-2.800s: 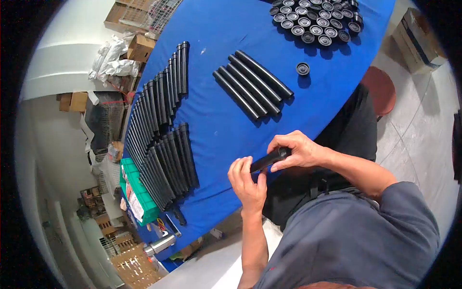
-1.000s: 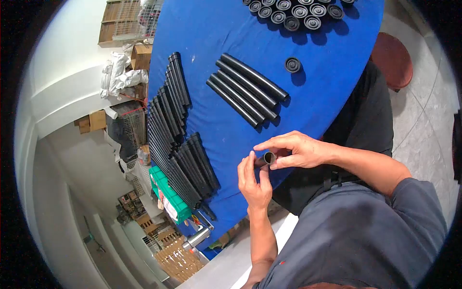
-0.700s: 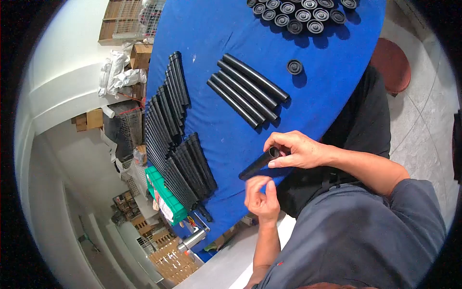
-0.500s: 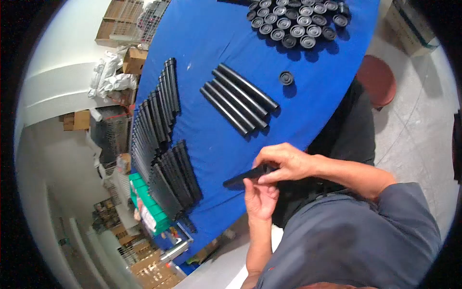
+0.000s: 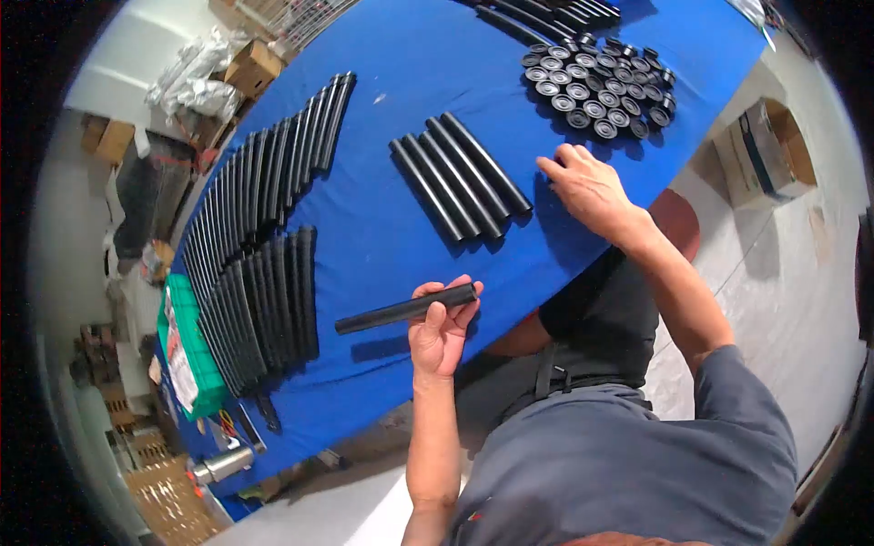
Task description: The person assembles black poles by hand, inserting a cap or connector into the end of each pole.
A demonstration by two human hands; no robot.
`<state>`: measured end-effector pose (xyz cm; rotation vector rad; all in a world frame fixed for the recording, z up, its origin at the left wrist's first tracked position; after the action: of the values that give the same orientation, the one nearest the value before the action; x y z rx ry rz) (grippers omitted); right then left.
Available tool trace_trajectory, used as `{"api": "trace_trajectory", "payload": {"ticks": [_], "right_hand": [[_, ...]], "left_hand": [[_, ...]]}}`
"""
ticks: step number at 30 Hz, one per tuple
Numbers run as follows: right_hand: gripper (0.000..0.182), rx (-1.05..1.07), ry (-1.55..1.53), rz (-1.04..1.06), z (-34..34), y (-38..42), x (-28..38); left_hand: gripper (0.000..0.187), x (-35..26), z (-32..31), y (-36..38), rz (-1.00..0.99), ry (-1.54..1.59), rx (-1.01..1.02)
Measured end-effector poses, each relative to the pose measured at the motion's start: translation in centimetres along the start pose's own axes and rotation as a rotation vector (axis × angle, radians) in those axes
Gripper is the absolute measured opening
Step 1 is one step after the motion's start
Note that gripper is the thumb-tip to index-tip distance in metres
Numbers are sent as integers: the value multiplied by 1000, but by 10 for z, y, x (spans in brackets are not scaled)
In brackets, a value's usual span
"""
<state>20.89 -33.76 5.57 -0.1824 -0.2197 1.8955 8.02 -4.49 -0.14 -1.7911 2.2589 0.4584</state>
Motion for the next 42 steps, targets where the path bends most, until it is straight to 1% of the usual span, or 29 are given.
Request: {"api": "trace_trajectory", "payload": {"ticks": [1, 4, 5, 6, 8, 10, 12, 14, 17, 20, 23, 26, 29, 31, 38, 41, 42], "right_hand": [[46, 65, 14, 25, -6, 0, -2], [43, -83, -219, -9, 14, 20, 3], [43, -85, -373, -11, 28, 27, 16], [44, 42, -523, -46, 34, 33, 31], [44, 167, -1047, -80, 28, 51, 62], [43, 422, -1413, -198, 7, 64, 92], [40, 424, -1555, -182, -10, 67, 114], [40, 426, -1608, -206, -10, 65, 124], [40, 325, -1677, -161, -15, 62, 129], [39, 326, -1619, -169, -15, 65, 127], [37, 260, -1582, -117, -8, 63, 125], [36, 220, -1286, 19, -8, 63, 121], [36, 130, -1290, 16, -3, 62, 124], [36, 116, -1329, 10, -7, 62, 125], [35, 136, -1293, 6, -7, 63, 125], [35, 97, -1341, 9, -9, 64, 128], [35, 138, -1372, -39, -9, 64, 128]], "left_hand": [[35, 0, -2, 1, -10, 6, -1], [35, 4, -5, 3, -55, 23, -28], [35, 4, -4, 2, -68, 19, -33], [35, 4, -4, 1, -75, 13, -38], [34, 3, -6, 0, -76, 30, -38], [33, 4, -6, 0, -71, 20, -39], [31, 5, -8, -3, -102, 9, -48], [30, 5, -8, -2, -142, -13, -68], [30, 4, -11, 0, -136, -7, -90], [30, 6, -12, 0, -140, -50, -120], [28, 6, -12, 2, -154, -102, -139], [26, 5, -13, 5, -119, -153, -194], [25, 6, -16, 6, -151, -207, -223], [24, 7, -22, 4, -152, -176, -229], [24, 7, -23, 3, -148, -194, -233], [23, 6, -20, 4, -140, -232, -216], [25, 6, -20, 2, -124, -234, -207]]}}
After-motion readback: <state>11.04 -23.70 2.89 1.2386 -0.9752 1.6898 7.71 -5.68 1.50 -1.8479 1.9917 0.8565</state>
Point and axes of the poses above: each hand's wrist, its own y-axis away from the middle knuckle, its own z-axis out of the back of the hand, x = y × z, the point moved 4 cm from there along -y, towards the middle knuckle, and after that the axes turned 12 degrees about y, right-handed, at the moved point
